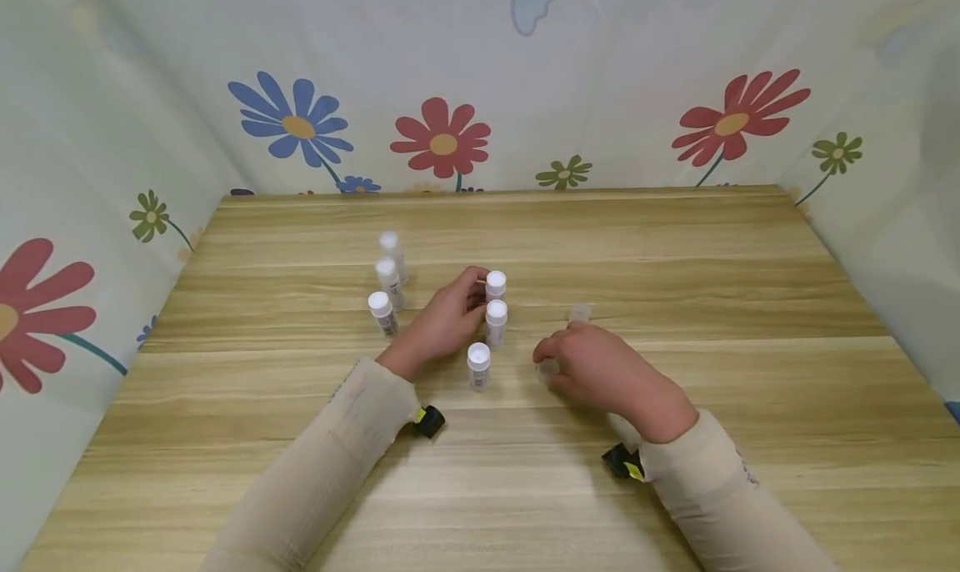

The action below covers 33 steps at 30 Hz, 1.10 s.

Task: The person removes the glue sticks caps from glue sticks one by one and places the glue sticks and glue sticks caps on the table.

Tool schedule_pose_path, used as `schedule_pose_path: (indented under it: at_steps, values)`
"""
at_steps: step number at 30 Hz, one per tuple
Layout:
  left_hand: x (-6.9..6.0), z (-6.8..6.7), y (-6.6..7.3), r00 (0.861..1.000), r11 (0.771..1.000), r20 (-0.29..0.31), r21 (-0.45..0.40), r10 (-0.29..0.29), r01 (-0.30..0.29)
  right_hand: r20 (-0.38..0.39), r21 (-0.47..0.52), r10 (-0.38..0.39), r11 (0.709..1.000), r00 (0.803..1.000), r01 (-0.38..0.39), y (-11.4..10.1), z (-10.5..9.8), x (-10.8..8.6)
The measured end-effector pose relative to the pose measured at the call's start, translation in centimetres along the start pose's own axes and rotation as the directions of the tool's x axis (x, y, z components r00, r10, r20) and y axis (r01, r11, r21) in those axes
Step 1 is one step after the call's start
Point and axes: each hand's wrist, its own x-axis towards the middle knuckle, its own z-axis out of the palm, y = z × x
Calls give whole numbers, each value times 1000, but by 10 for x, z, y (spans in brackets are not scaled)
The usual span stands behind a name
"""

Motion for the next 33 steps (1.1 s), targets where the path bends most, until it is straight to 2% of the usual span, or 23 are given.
schedule_pose_path:
  at_steps: [10, 16, 20, 23, 27, 30, 33]
  values:
    - [1, 1, -4, 1000, 999, 2, -38, 6, -5, 13, 7, 22, 1000, 1000, -22, 0, 2, 0]
    - [0, 1, -3, 1000, 1000, -2, -8, 5, -5, 11, 4, 18, 1000, 1000, -18, 0, 3, 1]
    - [-4, -4, 5, 999, 1000, -27, 21, -18, 19, 13, 5, 21, 1000, 1000, -21, 0, 3, 1]
    - [-10, -15, 19, 998, 998, -64, 62, -23, 27, 12, 9, 23, 1000, 1000, -24, 0, 4, 1]
    - [-20, -36, 38, 989, 987, -145, 161, 17, 7, 3, 13, 23, 1000, 1000, -23, -2, 1, 0]
    - [-29, -54, 49, 973, 973, -227, 231, 37, 17, -20, 12, 22, 1000, 1000, -21, -3, 0, -1]
    - [-38, -71, 55, 955, 961, -295, 270, 18, 65, -46, 17, 19, 1000, 999, -18, -5, -2, -3]
